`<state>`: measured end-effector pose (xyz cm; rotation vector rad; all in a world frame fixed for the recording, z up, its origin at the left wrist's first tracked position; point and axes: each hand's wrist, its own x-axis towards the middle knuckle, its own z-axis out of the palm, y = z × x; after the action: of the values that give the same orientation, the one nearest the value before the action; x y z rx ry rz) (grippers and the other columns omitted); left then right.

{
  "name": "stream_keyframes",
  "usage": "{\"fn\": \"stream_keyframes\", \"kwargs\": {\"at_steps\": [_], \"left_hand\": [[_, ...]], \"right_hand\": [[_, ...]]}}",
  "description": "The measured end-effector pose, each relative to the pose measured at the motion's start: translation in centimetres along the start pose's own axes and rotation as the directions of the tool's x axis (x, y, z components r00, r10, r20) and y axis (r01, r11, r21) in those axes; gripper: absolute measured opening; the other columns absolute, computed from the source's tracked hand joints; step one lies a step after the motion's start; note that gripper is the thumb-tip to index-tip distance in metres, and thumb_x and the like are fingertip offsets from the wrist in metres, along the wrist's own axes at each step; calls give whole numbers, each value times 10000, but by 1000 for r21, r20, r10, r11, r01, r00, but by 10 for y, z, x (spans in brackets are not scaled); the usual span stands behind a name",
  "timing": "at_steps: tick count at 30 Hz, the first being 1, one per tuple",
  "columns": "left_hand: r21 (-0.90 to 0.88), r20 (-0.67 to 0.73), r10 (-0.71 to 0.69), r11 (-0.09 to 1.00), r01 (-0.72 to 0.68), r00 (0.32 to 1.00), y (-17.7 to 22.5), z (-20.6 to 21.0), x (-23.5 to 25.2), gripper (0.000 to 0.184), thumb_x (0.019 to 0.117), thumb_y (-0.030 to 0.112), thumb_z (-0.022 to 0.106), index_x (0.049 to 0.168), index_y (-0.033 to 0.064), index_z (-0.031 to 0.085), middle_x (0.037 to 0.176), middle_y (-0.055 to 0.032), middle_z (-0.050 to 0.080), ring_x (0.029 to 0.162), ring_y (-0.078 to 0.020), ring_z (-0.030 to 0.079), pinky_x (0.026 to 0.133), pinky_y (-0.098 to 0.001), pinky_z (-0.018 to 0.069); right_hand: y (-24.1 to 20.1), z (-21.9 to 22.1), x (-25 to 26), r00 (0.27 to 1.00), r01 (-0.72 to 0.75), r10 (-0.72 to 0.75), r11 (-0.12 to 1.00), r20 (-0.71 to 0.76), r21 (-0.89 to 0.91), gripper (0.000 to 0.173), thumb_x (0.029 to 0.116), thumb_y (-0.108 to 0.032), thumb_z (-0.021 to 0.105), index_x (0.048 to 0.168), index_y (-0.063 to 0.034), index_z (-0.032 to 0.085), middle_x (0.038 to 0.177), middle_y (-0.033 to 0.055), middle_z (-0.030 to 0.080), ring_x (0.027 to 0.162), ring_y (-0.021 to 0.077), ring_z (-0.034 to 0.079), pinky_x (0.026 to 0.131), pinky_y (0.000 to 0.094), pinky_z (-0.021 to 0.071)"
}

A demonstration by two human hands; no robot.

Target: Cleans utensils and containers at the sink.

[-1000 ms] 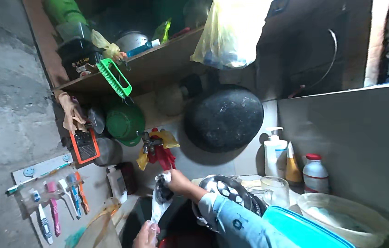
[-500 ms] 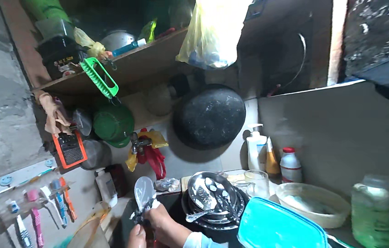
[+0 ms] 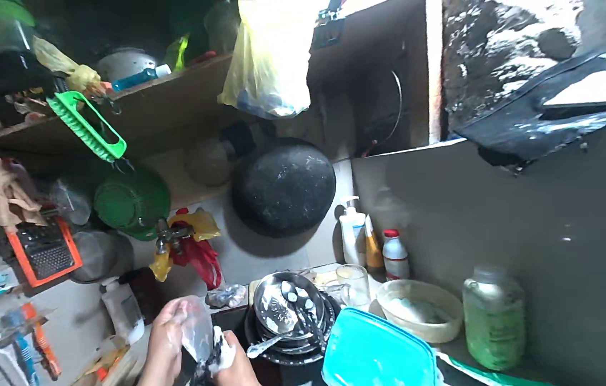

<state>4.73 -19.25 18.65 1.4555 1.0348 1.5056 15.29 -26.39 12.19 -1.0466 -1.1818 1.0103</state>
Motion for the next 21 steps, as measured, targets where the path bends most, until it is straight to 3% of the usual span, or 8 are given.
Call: {"fn": "stream_keyframes", "kwargs": {"at_steps": [2,5,7,10,14,17,21], "left_hand": [[-52,-20,-19,998,18,1000,6,10,4,263,1076,30,414,1280,-51,558,1047,-120,641,858,-134,644,759,-295,555],[-85,120,-123,987,134,985,9,31,-19,342,1094,71,403,1417,-41,415,1075,-178,664,867,-218,706,760,-368,608],[9,233,-173,984,176,957,8,45,-40,322,1067,49,455,1372,-51,430,1086,-155,672,917,-187,692,807,-338,583],[49,280,-176,984,169,944,6,56,-42,278,1050,22,467,1319,-46,470,1076,-137,678,935,-168,685,831,-326,573],[-16,199,-245,967,253,949,27,77,-39,243,1069,10,434,1307,-36,459,990,-137,658,836,-176,683,743,-312,577],[-47,203,-268,958,283,942,48,90,-27,245,1086,43,416,1326,-4,436,942,-147,652,740,-204,681,679,-332,589],[147,303,-307,951,274,902,56,111,-19,245,1089,55,411,1332,32,438,924,-125,667,667,-177,654,605,-305,554]], "right_hand": [[-6,-9,-11,1000,5,-4,1000,-7,26,490,892,46,644,1355,75,486,1149,246,654,1040,294,658,938,489,534],[-8,-24,-12,999,-34,37,996,-34,87,405,885,71,639,1280,75,546,1116,212,659,1010,254,654,922,449,539],[-4,-37,-7,995,-40,53,986,-81,160,385,870,78,654,1250,68,587,1111,188,677,1015,229,668,921,420,556],[-5,-50,-3,986,-54,95,959,-138,277,371,841,108,662,1201,45,600,1074,163,677,969,209,669,866,390,569],[-12,-51,-9,990,-8,62,922,-127,386,555,803,173,647,1317,29,495,1172,166,631,1030,191,652,884,343,565],[-13,-51,-20,995,-8,42,937,-91,349,642,772,157,679,1357,34,445,1195,186,613,1042,204,642,884,361,563],[-12,-58,-39,989,-62,107,930,-105,363,635,809,142,650,1397,46,430,1216,196,602,1056,204,630,908,365,551]]}}
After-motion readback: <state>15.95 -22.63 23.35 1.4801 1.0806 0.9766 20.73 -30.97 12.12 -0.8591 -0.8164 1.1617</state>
